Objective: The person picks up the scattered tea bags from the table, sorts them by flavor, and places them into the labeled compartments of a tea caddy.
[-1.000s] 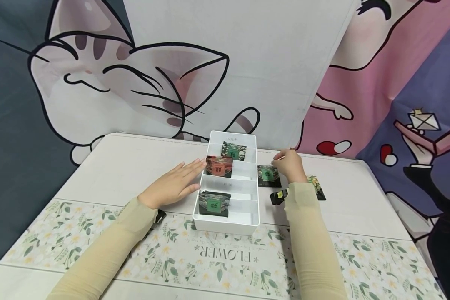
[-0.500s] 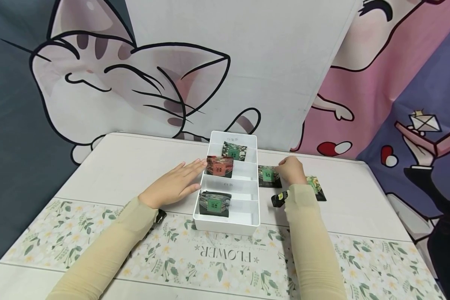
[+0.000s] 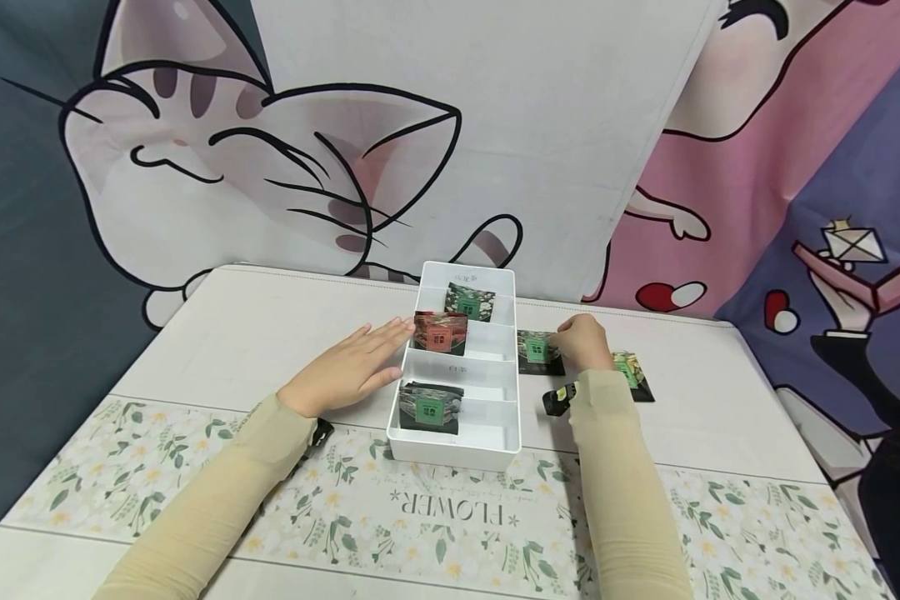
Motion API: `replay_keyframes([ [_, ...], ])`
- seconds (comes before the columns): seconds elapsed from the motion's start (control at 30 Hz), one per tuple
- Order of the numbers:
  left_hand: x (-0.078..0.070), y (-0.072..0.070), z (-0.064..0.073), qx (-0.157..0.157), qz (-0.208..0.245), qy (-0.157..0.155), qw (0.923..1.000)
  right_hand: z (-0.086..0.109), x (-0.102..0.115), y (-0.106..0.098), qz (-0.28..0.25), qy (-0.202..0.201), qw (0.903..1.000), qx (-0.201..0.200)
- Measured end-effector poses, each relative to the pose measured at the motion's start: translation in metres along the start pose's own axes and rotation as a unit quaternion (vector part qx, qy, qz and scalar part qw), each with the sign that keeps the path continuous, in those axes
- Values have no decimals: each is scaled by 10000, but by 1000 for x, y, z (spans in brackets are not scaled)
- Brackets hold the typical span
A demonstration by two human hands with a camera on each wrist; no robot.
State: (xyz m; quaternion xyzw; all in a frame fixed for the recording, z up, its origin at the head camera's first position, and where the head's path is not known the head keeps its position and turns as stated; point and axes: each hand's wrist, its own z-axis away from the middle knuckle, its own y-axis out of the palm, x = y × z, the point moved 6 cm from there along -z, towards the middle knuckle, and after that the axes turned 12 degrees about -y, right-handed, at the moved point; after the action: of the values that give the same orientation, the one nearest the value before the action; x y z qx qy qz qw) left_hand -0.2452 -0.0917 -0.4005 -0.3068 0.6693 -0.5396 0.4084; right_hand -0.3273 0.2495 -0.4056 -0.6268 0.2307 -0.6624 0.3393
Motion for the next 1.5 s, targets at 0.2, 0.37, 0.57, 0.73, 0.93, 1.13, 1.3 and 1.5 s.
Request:
replay_keyframes([
  [0.2,0,0,0,-27,38,26,10000,-2,-4,3,-283,118,9995,36],
  [0.37,0,0,1,-42,48,38,10000,-4,-8,7,-738,302,9968,56],
  [0.57,0,0,0,-16,42,17,10000,-4,-8,9,-911,330,9953,7],
  [0.73,0,0,0,-33,43,18,10000,-2,-8,8,-902,326,9954,-65],
  [0.93,0,0,0,-6,37,1,10000,-4,-14,8,-1079,336,9934,-176],
  [1.13,0,1,0,13,54,-6,10000,-9,-15,6,-1035,185,9942,-227],
  [1.3,-1,0,0,-6,75,17,10000,-11,-11,3,-989,-28,9948,-228],
  [1.5,-1,-1,0,29,108,-23,9999,-12,-5,3,-1129,-179,9933,-180],
])
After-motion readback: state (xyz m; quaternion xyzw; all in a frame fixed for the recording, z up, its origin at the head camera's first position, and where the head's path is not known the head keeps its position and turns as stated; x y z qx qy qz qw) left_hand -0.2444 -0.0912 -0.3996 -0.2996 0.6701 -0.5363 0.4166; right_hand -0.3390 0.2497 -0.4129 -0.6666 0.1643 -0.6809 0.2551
